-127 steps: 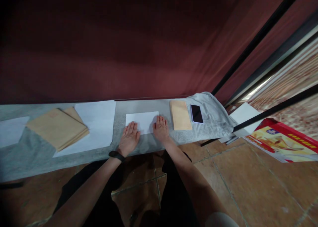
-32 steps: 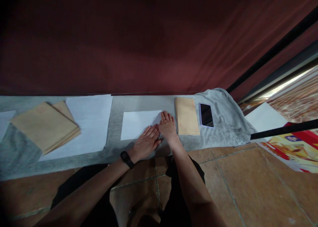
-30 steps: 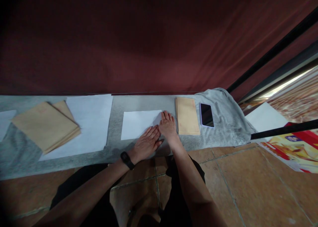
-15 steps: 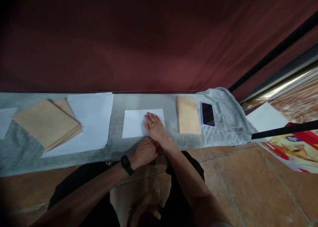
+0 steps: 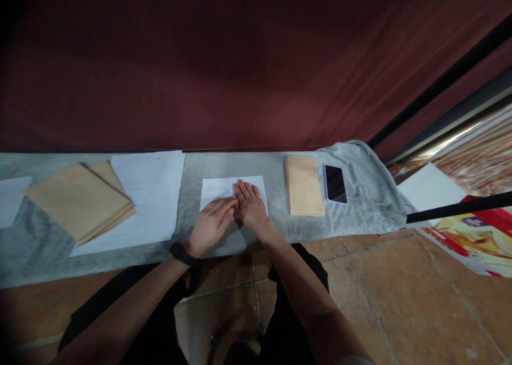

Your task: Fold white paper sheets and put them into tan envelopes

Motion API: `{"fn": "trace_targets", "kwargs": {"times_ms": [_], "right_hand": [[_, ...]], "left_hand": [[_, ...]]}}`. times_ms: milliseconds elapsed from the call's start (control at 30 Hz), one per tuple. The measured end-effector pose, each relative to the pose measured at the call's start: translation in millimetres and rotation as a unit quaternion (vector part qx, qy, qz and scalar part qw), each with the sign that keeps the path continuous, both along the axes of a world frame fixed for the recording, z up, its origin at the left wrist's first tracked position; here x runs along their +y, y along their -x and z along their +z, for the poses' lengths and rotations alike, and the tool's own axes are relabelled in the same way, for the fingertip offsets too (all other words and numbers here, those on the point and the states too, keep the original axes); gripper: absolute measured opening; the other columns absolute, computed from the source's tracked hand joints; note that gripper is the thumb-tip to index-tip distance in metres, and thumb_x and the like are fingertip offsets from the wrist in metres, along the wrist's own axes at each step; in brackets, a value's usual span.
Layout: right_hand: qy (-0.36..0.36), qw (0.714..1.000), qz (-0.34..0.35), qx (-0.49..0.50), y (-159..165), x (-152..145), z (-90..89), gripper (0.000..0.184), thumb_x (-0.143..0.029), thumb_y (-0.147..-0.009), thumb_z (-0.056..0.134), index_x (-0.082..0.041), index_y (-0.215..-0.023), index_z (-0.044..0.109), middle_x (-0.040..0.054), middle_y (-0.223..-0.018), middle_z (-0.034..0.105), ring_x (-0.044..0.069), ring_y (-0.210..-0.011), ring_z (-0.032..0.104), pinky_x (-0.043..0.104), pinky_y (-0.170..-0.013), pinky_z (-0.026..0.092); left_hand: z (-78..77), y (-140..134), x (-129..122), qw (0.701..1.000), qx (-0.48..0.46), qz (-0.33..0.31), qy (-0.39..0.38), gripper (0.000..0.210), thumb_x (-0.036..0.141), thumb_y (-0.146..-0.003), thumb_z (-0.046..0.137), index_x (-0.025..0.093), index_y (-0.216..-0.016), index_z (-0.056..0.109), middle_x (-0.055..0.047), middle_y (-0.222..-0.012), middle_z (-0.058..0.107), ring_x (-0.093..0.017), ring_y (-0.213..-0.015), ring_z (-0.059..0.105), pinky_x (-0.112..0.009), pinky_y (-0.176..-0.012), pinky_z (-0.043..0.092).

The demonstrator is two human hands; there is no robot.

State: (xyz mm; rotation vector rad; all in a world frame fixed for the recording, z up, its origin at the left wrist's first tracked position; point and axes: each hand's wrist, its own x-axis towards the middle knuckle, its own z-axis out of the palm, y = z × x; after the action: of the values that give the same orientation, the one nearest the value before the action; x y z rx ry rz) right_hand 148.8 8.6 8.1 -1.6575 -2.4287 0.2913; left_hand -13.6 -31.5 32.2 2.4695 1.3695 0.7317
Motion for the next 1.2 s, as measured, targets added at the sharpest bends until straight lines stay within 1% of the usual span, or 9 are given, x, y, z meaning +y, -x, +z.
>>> {"fn": "trace_targets", "kwargs": {"times_ms": [33,100,167,267,433,633,867,1000,1200], "right_hand": [[-0.003,1.000,-0.002,0.001,1.3,-0.8,0.5,0.054,-0.031,-0.106,0.037,-0.014,-0.157,0.036,0.0088,-0.166,0.028,0.024,-0.154,0.026,0.043,-0.128,0.018],[-0.011,1.000,-0.008,0.003,3.9,-1.2,-0.8,0.053,-0.033,-0.107,0.035,-0.014,-0.157,0.036,0.0077,-0.166,0.030,0.025,-0.154,0.026,0.044,-0.127,0.018],[-0.019,1.000,-0.015,0.002,6.1,0.1,-4.7,0.053,-0.035,-0.108,0.034,-0.015,-0.157,0.036,0.0071,-0.165,0.031,0.026,-0.154,0.027,0.045,-0.127,0.017],[-0.031,0.999,-0.020,0.002,8.4,3.6,-11.0,0.054,-0.037,-0.108,0.034,-0.016,-0.158,0.035,0.0064,-0.165,0.030,0.026,-0.154,0.026,0.047,-0.127,0.018],[-0.039,0.999,-0.036,0.003,12.0,7.5,-13.0,0.054,-0.037,-0.108,0.033,-0.018,-0.159,0.033,0.0066,-0.166,0.028,0.025,-0.154,0.026,0.046,-0.126,0.017],[-0.052,0.996,-0.074,0.005,18.0,10.7,-15.7,0.055,-0.037,-0.108,0.032,-0.014,-0.158,0.034,0.0093,-0.165,0.031,0.027,-0.153,0.029,0.047,-0.125,0.019],[-0.075,0.989,-0.125,0.005,17.7,15.4,-21.6,0.055,-0.034,-0.107,0.032,-0.009,-0.156,0.038,0.0133,-0.163,0.034,0.029,-0.149,0.035,0.049,-0.123,0.022],[-0.089,0.988,-0.130,0.003,12.7,16.6,-23.4,0.056,-0.034,-0.107,0.033,-0.006,-0.154,0.039,0.0167,-0.161,0.036,0.029,-0.148,0.037,0.048,-0.122,0.025],[-0.124,0.983,-0.138,-0.001,4.3,17.2,-30.7,0.059,-0.040,-0.107,0.033,-0.005,-0.154,0.039,0.0196,-0.160,0.038,0.030,-0.147,0.039,0.049,-0.121,0.027]], "left_hand": [[-3.5,1.5,6.0,0.999,0.022,0.026,0.006,0.051,0.039,-0.105,0.028,0.013,-0.139,0.056,-0.013,-0.143,0.061,-0.023,-0.136,0.053,-0.040,-0.115,0.041],[-10.9,2.4,15.6,0.994,0.075,0.078,0.028,0.061,0.046,-0.105,0.027,0.007,-0.149,0.045,-0.017,-0.157,0.045,-0.027,-0.149,0.037,-0.045,-0.123,0.031],[-16.7,1.2,20.8,0.986,0.121,0.107,0.049,0.067,0.049,-0.104,0.025,0.005,-0.152,0.042,-0.017,-0.162,0.037,-0.028,-0.153,0.029,-0.047,-0.126,0.024],[-21.2,-2.4,22.6,0.978,0.158,0.121,0.057,0.068,0.051,-0.104,0.022,0.008,-0.155,0.038,-0.015,-0.163,0.035,-0.027,-0.154,0.025,-0.046,-0.127,0.020],[-26.7,-6.2,26.4,0.975,0.166,0.139,0.044,0.069,0.052,-0.104,0.023,0.010,-0.156,0.037,-0.013,-0.164,0.032,-0.026,-0.155,0.023,-0.046,-0.128,0.017],[-31.4,-7.9,36.4,0.975,0.149,0.160,0.044,0.067,0.052,-0.104,0.023,0.012,-0.155,0.038,-0.011,-0.164,0.033,-0.026,-0.155,0.024,-0.044,-0.127,0.019],[-33.4,-10.6,42.1,0.971,0.133,0.193,0.040,0.069,0.053,-0.103,0.025,0.009,-0.156,0.037,-0.015,-0.163,0.034,-0.028,-0.154,0.025,-0.047,-0.126,0.019],[-36.4,-11.0,43.3,0.971,0.127,0.201,0.039,0.072,0.053,-0.103,0.027,0.006,-0.155,0.036,-0.017,-0.163,0.033,-0.029,-0.154,0.025,-0.047,-0.126,0.019],[-39.4,-10.7,43.2,0.969,0.127,0.210,0.032,0.074,0.054,-0.102,0.029,0.004,-0.155,0.035,-0.020,-0.163,0.031,-0.030,-0.154,0.025,-0.048,-0.126,0.019]]}}
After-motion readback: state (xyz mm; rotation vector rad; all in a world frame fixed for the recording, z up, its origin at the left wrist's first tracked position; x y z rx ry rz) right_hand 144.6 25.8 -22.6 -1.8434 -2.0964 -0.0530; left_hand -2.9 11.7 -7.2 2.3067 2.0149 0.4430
